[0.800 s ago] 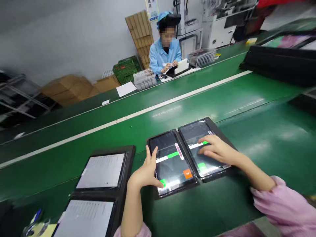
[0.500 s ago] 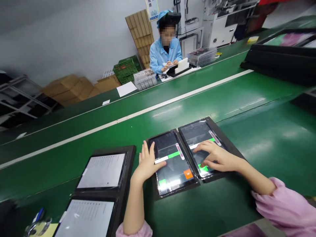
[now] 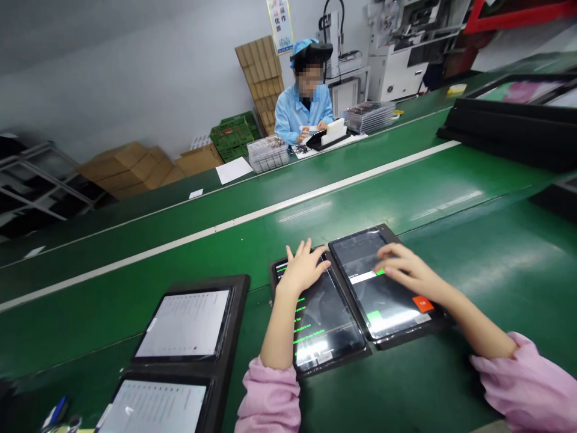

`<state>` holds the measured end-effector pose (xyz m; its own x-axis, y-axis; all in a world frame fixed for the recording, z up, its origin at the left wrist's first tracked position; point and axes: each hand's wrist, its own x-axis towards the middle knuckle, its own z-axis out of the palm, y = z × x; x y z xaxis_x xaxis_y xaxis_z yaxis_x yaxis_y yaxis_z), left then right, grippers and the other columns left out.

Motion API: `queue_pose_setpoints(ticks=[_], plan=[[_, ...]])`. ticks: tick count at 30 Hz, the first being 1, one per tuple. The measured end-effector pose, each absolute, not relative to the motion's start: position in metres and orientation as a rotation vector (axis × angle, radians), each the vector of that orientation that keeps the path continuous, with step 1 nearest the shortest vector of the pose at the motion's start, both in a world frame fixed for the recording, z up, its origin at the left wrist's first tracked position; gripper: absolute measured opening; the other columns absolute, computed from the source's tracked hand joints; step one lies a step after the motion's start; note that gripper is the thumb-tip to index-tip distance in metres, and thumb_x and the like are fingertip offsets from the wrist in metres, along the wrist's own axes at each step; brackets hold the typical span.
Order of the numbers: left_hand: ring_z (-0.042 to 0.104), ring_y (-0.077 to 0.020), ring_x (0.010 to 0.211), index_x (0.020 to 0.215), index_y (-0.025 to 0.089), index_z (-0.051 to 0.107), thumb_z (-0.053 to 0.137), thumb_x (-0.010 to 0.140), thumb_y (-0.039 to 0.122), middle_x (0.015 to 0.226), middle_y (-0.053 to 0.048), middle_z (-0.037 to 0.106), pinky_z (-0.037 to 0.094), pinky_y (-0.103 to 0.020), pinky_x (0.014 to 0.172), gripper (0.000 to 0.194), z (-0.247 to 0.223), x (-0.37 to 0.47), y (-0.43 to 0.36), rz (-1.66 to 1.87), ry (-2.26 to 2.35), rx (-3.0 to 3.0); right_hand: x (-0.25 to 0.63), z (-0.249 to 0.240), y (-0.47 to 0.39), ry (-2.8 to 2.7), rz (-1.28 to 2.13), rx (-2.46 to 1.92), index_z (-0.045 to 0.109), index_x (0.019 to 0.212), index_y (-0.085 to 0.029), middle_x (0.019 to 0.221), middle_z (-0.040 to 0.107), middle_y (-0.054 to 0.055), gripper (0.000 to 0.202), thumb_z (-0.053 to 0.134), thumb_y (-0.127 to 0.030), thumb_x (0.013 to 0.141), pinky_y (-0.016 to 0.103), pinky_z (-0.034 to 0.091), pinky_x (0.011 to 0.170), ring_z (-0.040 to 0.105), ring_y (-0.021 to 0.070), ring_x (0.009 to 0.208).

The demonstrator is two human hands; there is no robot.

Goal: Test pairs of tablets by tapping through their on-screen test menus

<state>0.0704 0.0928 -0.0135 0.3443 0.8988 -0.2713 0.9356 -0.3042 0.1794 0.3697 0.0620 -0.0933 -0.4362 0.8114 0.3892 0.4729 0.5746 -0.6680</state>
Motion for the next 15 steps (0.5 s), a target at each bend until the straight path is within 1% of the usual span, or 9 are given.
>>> queue_pose_setpoints(ticks=[2, 4, 6, 8, 11, 15], plan=[[0.025, -0.04, 0.158, 0.149, 0.029, 0.053, 0.041, 0.107, 0.052, 0.169, -0.019, 0.029, 0.011, -0.073, 0.124, 0.05, -0.019, 0.077, 0.093, -0.213, 1.605, 2.346, 0.385, -0.111, 0.088, -1.777, 0.548, -1.362, 0.076, 0.112, -0.025, 0.115, 0.06, 0.012, 0.036, 0.05, -0.045, 0.097, 0.048, 0.038, 0.105, 0.054, 0.0315, 0.113], [0.028, -0.0405, 0.157, 0.146, 0.028, 0.055, 0.041, 0.106, 0.056, 0.168, -0.02, 0.031, 0.01, -0.075, 0.123, 0.051, -0.023, 0.08, 0.091, -0.212, 1.608, 2.37, 0.395, -0.129, 0.111, -1.584, 0.562, -1.553, 0.074, 0.11, -0.023, 0.112, 0.061, 0.013, 0.04, 0.049, -0.046, 0.091, 0.05, 0.04, 0.106, 0.055, 0.0326, 0.11], [0.028, -0.0409, 0.156, 0.144, 0.027, 0.056, 0.04, 0.105, 0.059, 0.168, -0.021, 0.032, 0.01, -0.076, 0.122, 0.053, -0.026, 0.081, 0.09, -0.193, 1.62, 2.375, 0.4, -0.143, 0.124, -1.54, 0.613, -1.614, 0.074, 0.109, -0.023, 0.11, 0.062, 0.013, 0.042, 0.046, -0.046, 0.088, 0.051, 0.042, 0.106, 0.056, 0.0327, 0.11], [0.028, -0.0414, 0.156, 0.144, 0.026, 0.056, 0.039, 0.105, 0.061, 0.167, -0.022, 0.032, 0.01, -0.077, 0.122, 0.056, -0.027, 0.081, 0.089, -0.18, 1.633, 2.37, 0.402, -0.15, 0.128, -1.538, 0.639, -1.641, 0.075, 0.112, -0.024, 0.112, 0.062, 0.013, 0.043, 0.047, -0.047, 0.088, 0.051, 0.041, 0.108, 0.054, 0.0335, 0.114], [0.029, -0.0409, 0.156, 0.143, 0.025, 0.057, 0.037, 0.106, 0.058, 0.167, -0.022, 0.034, 0.01, -0.077, 0.122, 0.054, -0.026, 0.08, 0.088, -0.175, 1.654, 2.362, 0.402, -0.153, 0.125, -1.533, 0.658, -1.682, 0.076, 0.118, -0.027, 0.111, 0.062, 0.012, 0.043, 0.052, -0.049, 0.088, 0.053, 0.038, 0.111, 0.052, 0.0346, 0.118], [0.03, -0.0388, 0.156, 0.141, 0.026, 0.059, 0.035, 0.107, 0.054, 0.166, -0.02, 0.035, 0.01, -0.077, 0.122, 0.049, -0.026, 0.08, 0.088, -0.173, 1.663, 2.353, 0.403, -0.153, 0.124, -1.582, 0.758, -1.679, 0.074, 0.124, -0.029, 0.114, 0.063, 0.01, 0.045, 0.056, -0.048, 0.087, 0.051, 0.039, 0.112, 0.051, 0.0345, 0.122]])
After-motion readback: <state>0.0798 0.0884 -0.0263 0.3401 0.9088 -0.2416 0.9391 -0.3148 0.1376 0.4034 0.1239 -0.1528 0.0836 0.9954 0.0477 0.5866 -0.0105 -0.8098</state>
